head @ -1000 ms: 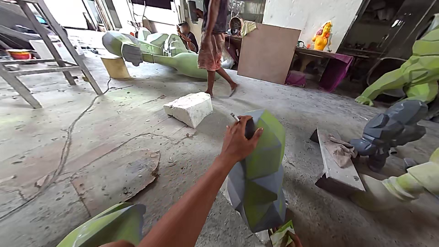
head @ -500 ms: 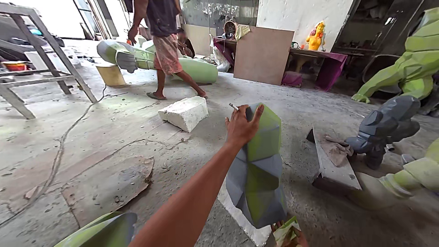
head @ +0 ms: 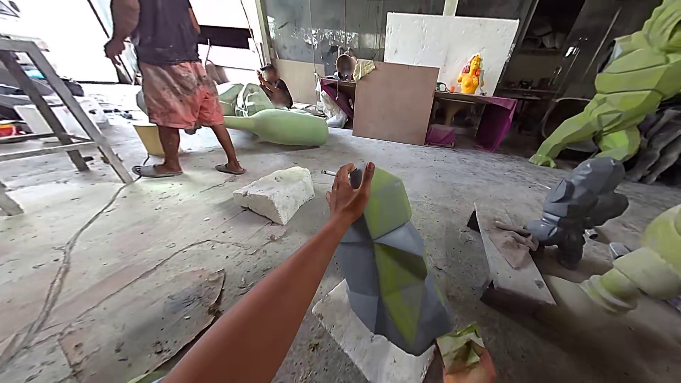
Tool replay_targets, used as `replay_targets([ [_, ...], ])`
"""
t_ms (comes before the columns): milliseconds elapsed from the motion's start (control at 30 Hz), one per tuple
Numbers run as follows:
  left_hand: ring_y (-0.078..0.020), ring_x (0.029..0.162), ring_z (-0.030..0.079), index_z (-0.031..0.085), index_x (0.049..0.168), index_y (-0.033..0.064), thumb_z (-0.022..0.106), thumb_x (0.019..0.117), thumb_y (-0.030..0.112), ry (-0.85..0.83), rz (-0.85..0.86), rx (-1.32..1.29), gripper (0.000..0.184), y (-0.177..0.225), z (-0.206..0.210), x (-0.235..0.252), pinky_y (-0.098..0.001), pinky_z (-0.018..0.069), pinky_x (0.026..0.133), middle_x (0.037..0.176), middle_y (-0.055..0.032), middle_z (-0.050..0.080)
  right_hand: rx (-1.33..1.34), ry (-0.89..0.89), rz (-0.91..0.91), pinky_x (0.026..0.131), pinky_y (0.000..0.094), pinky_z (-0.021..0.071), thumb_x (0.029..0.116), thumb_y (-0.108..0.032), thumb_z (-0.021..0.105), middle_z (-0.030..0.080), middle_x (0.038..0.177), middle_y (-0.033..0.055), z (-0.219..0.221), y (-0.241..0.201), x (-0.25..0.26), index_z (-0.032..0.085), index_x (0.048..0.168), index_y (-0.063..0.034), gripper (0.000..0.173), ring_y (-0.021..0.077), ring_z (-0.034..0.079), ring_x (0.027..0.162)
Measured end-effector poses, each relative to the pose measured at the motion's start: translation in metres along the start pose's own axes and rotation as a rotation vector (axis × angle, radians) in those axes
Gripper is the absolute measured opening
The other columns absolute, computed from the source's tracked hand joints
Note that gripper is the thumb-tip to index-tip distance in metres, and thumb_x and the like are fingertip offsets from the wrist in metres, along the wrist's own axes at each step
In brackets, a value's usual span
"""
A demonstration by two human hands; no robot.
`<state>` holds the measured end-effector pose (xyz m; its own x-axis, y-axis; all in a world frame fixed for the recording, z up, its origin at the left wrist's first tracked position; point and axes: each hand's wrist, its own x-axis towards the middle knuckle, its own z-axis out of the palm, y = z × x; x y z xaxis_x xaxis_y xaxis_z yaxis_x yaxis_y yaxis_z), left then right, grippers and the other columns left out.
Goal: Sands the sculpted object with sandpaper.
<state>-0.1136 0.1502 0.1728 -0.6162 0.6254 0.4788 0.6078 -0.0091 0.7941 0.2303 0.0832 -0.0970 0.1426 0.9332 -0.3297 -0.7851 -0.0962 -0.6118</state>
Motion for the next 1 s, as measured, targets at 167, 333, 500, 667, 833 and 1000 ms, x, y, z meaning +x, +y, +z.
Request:
replay_targets([
  [167,-0.0300,0.141,0.048,0.046,0.150,0.0182,0.028,0.0868,0.091,-0.008,-0.061,0.110,0.098,0.013,0.009,0.006,-0.0757,0.0202,0.115,0.146,-0.0099,0.056,-0.172,-0.006,-0.195,0.076,0.0392,0.0601,0.1067,-0.035,0.037,0.068,0.096,0.0036,0.073,-0.044,-0.031,0.058,0.114,-0.0107,0.033,0.0144,0.069,0.088],
  [333,-0.0328,0.143,0.046,0.042,0.153,0.0163,0.029,0.0815,0.095,-0.011,-0.080,0.196,0.108,0.028,0.021,0.012,-0.0753,0.0167,0.117,0.149,-0.0122,0.054,-0.615,-0.385,-0.536,0.078,0.0325,0.0622,0.0950,-0.009,0.058,0.072,0.093,0.0082,0.140,-0.070,-0.048,0.064,0.114,0.0031,0.024,0.0136,0.072,0.086],
  [500,-0.0347,0.146,0.042,0.041,0.154,0.0166,0.028,0.0789,0.098,0.023,-0.112,0.227,0.111,0.036,0.034,0.017,-0.0753,0.0127,0.119,0.150,-0.0126,0.054,-1.517,-0.912,-1.130,0.078,0.0356,0.0623,0.0951,-0.023,0.059,0.064,0.138,-0.0031,0.172,-0.064,-0.045,0.071,0.108,-0.0166,0.020,0.0114,0.071,0.104],
  [667,-0.0394,0.149,0.037,0.040,0.155,0.0135,0.028,0.0802,0.097,0.001,-0.122,0.254,0.112,0.049,0.042,0.018,-0.0762,0.0125,0.118,0.154,-0.0162,0.049,-1.962,-0.911,-1.262,0.062,0.0370,0.0573,0.0889,-0.025,0.059,0.037,0.164,0.0082,0.197,-0.033,-0.064,0.071,0.107,-0.0143,0.024,0.0218,0.072,0.096],
  [833,-0.0393,0.149,0.037,0.039,0.155,0.0140,0.024,0.0786,0.098,0.007,-0.139,0.286,0.115,0.056,0.055,0.025,-0.0755,0.0131,0.118,0.157,-0.0164,0.045,-2.034,-0.797,-1.132,0.059,0.0376,0.0575,0.0903,-0.024,0.056,0.032,0.165,0.0151,0.224,-0.016,-0.062,0.069,0.117,-0.0115,0.032,0.0248,0.073,0.084],
  [1000,-0.0399,0.149,0.037,0.041,0.153,0.0133,0.025,0.0782,0.098,0.012,-0.142,0.286,0.115,0.062,0.064,0.027,-0.0765,0.0132,0.117,0.156,-0.0175,0.045,-2.111,-0.700,-0.923,0.065,0.0376,0.0588,0.0929,-0.017,0.053,0.024,0.167,0.0183,0.242,0.006,-0.060,0.062,0.133,-0.0129,0.041,0.0267,0.072,0.089],
])
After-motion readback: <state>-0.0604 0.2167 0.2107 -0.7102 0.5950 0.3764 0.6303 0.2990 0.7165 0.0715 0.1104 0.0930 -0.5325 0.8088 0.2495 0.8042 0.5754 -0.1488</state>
